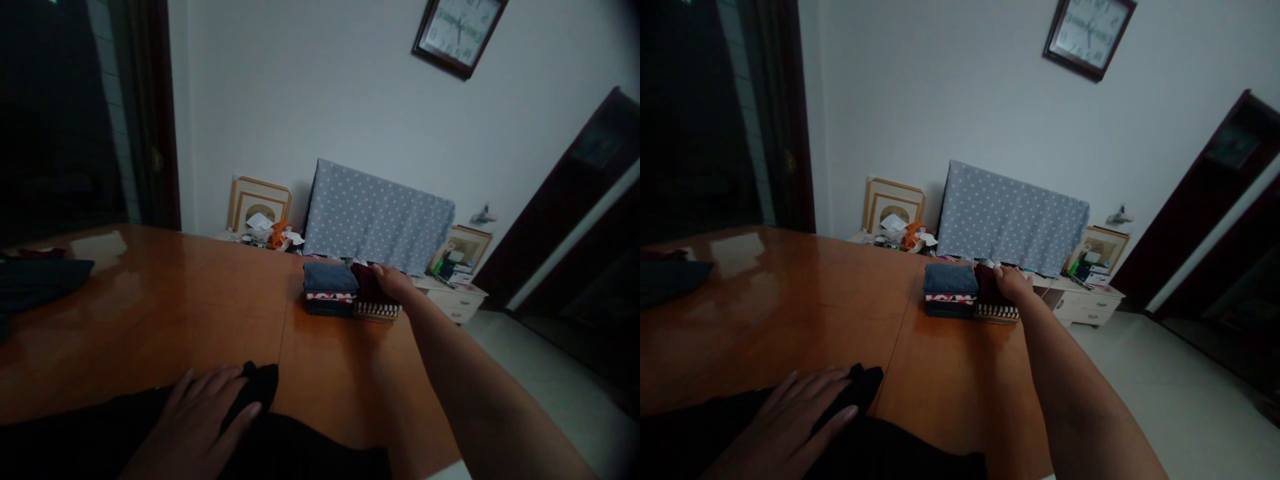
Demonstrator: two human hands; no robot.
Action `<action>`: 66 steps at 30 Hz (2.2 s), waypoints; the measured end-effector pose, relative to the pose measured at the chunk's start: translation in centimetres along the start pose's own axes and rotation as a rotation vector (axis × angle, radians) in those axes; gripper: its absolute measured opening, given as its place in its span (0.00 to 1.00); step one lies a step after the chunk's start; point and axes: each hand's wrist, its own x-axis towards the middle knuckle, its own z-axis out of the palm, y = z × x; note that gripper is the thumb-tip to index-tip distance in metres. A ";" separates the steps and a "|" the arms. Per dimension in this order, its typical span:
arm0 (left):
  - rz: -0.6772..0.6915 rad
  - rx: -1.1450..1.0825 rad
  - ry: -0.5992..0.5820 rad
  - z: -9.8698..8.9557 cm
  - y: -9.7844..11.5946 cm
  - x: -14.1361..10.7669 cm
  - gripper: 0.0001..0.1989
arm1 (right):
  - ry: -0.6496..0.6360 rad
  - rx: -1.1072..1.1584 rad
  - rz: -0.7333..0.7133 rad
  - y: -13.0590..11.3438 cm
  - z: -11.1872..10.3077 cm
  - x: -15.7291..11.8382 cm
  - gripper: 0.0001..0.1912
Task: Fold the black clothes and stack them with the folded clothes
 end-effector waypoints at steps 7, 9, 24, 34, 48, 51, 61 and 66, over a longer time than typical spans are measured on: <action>0.008 -0.053 0.051 -0.1 0.2 -0.1 0.29 | 0.244 0.214 0.113 -0.2 -0.9 -6.4 0.35; 0.014 -0.060 0.054 -0.1 0.3 -0.1 0.29 | 0.286 0.305 0.068 -1.4 -0.5 -9.7 0.33; 0.046 -0.093 0.056 -0.2 0.1 -0.2 0.30 | -0.014 0.857 -0.200 -17.6 -1.8 -31.6 0.29; 0.026 -0.155 0.095 0.4 -0.5 0.3 0.27 | -0.117 0.579 -0.171 -22.4 1.4 -36.2 0.36; 0.027 -0.255 0.185 0.2 -0.6 0.4 0.21 | 0.080 0.477 -0.183 -23.3 2.3 -36.5 0.26; 0.046 -0.286 0.222 0.1 -0.8 0.3 0.20 | 0.090 0.475 -0.176 -23.3 2.3 -36.6 0.26; 0.132 -0.346 0.390 -0.3 -0.6 -0.3 0.13 | 0.102 0.471 -0.170 -23.2 2.4 -36.7 0.25; 0.134 -0.392 0.402 -2.0 -0.4 -0.8 0.09 | 0.074 0.430 -0.144 -23.3 2.5 -36.8 0.26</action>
